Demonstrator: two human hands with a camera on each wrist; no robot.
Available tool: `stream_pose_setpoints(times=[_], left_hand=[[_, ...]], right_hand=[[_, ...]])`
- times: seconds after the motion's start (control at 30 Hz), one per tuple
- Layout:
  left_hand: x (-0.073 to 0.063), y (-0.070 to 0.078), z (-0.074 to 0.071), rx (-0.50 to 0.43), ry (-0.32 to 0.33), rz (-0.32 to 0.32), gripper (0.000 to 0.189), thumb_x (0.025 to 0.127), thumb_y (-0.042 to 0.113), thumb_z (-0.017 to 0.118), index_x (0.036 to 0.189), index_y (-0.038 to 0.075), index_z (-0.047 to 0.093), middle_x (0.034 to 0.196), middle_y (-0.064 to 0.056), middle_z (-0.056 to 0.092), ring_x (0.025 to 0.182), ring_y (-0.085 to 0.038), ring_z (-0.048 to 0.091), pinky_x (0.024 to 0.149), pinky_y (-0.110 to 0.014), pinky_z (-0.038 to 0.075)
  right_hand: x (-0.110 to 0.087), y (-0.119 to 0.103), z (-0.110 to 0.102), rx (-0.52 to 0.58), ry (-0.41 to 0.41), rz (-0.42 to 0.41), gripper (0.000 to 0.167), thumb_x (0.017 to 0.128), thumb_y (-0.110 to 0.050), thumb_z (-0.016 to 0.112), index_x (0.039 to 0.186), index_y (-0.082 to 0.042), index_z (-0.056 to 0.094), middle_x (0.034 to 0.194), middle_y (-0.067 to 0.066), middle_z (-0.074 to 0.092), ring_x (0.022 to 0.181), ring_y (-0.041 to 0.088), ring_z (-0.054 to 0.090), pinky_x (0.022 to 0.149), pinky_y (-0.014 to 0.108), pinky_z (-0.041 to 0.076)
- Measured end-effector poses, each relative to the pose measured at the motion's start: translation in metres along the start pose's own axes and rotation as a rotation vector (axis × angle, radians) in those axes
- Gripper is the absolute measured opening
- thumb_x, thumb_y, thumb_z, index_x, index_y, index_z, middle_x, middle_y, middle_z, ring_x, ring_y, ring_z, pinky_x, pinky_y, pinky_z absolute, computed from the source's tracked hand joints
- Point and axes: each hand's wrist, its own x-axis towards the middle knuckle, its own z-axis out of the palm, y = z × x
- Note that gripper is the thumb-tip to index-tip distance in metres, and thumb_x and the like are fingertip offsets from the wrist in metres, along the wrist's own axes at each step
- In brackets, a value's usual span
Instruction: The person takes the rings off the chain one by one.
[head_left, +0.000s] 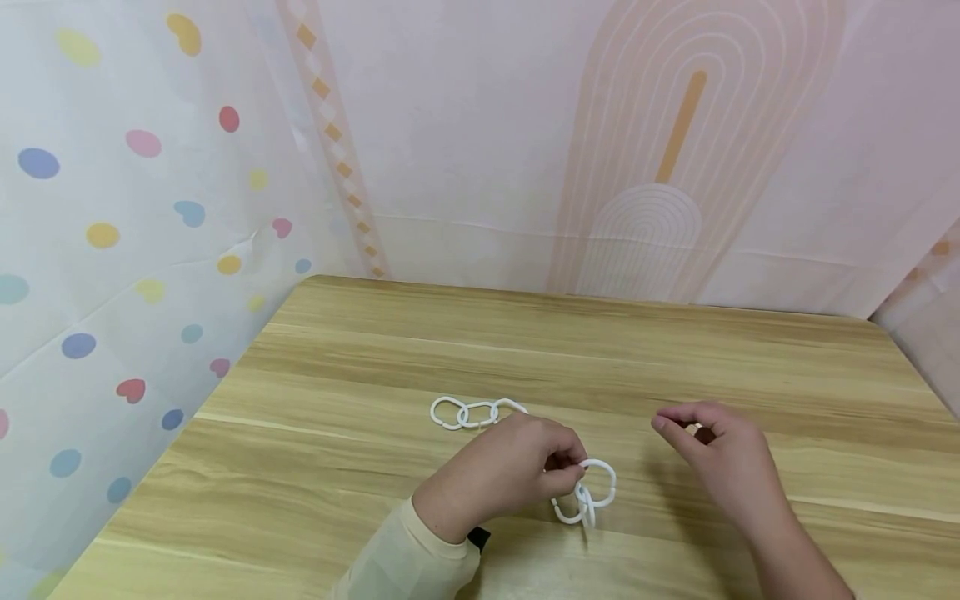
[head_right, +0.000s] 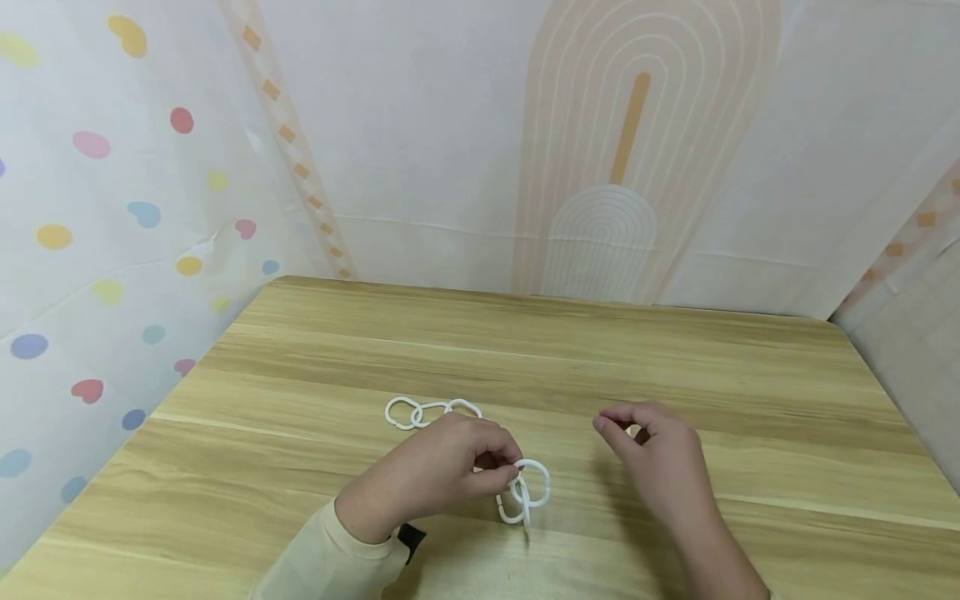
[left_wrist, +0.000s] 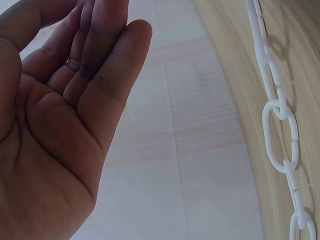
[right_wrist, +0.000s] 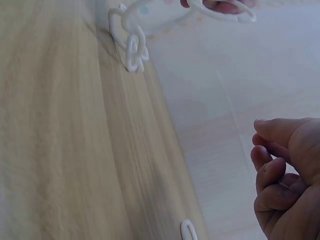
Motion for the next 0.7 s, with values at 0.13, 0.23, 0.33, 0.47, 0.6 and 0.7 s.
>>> stream_pose_setpoints(times=[0.13, 0.23, 0.33, 0.47, 0.6, 0.7], left_hand=[[0.000, 0.000, 0.000, 0.000, -0.003, 0.001, 0.011, 0.092, 0.010, 0.069, 0.082, 0.014, 0.072, 0.070, 0.017, 0.057, 0.059, 0.004, 0.045, 0.058, -0.013, 0.040], [0.000, 0.000, 0.000, 0.002, -0.003, 0.002, 0.012, 0.092, 0.009, 0.069, 0.082, 0.015, 0.072, 0.070, 0.017, 0.057, 0.060, 0.004, 0.045, 0.059, -0.013, 0.040], [0.000, 0.000, 0.000, 0.000, -0.004, 0.001, 0.012, 0.092, 0.009, 0.068, 0.081, 0.015, 0.071, 0.070, 0.017, 0.057, 0.059, 0.004, 0.045, 0.059, -0.013, 0.041], [0.000, 0.000, 0.000, 0.001, -0.005, 0.000, 0.012, 0.092, 0.009, 0.068, 0.082, 0.015, 0.071, 0.070, 0.017, 0.056, 0.059, 0.004, 0.045, 0.059, -0.013, 0.041], [-0.001, 0.001, 0.000, 0.002, -0.008, -0.005, 0.011, 0.092, 0.010, 0.068, 0.083, 0.015, 0.072, 0.070, 0.017, 0.057, 0.060, 0.004, 0.046, 0.059, -0.013, 0.041], [0.000, 0.001, 0.000, 0.002, -0.010, -0.008, 0.011, 0.092, 0.010, 0.069, 0.083, 0.014, 0.072, 0.071, 0.017, 0.057, 0.060, 0.004, 0.046, 0.060, -0.013, 0.041]], right_hand=[[-0.003, -0.007, 0.003, 0.003, -0.026, -0.003, 0.016, 0.092, -0.031, 0.075, 0.098, -0.017, 0.078, 0.095, -0.003, 0.071, 0.069, 0.012, 0.055, 0.054, 0.025, 0.046], [-0.006, -0.012, 0.003, 0.011, -0.055, -0.004, 0.019, 0.093, -0.034, 0.074, 0.099, -0.017, 0.078, 0.096, -0.004, 0.071, 0.070, 0.013, 0.055, 0.054, 0.025, 0.045], [-0.009, -0.015, 0.004, 0.017, -0.063, -0.027, 0.018, 0.092, -0.035, 0.074, 0.098, -0.018, 0.078, 0.095, -0.006, 0.071, 0.069, 0.013, 0.054, 0.053, 0.025, 0.045], [-0.013, -0.018, 0.007, 0.018, -0.044, -0.082, 0.010, 0.091, -0.028, 0.076, 0.095, -0.019, 0.078, 0.091, -0.009, 0.070, 0.066, 0.011, 0.052, 0.054, 0.024, 0.044], [-0.015, -0.021, 0.009, 0.037, -0.029, -0.169, 0.003, 0.089, -0.020, 0.079, 0.091, -0.022, 0.078, 0.087, -0.013, 0.069, 0.060, 0.010, 0.051, 0.053, 0.023, 0.044], [-0.017, -0.024, 0.009, 0.061, -0.030, -0.225, 0.007, 0.087, -0.017, 0.079, 0.090, -0.024, 0.078, 0.086, -0.014, 0.069, 0.057, 0.009, 0.049, 0.051, 0.023, 0.042]])
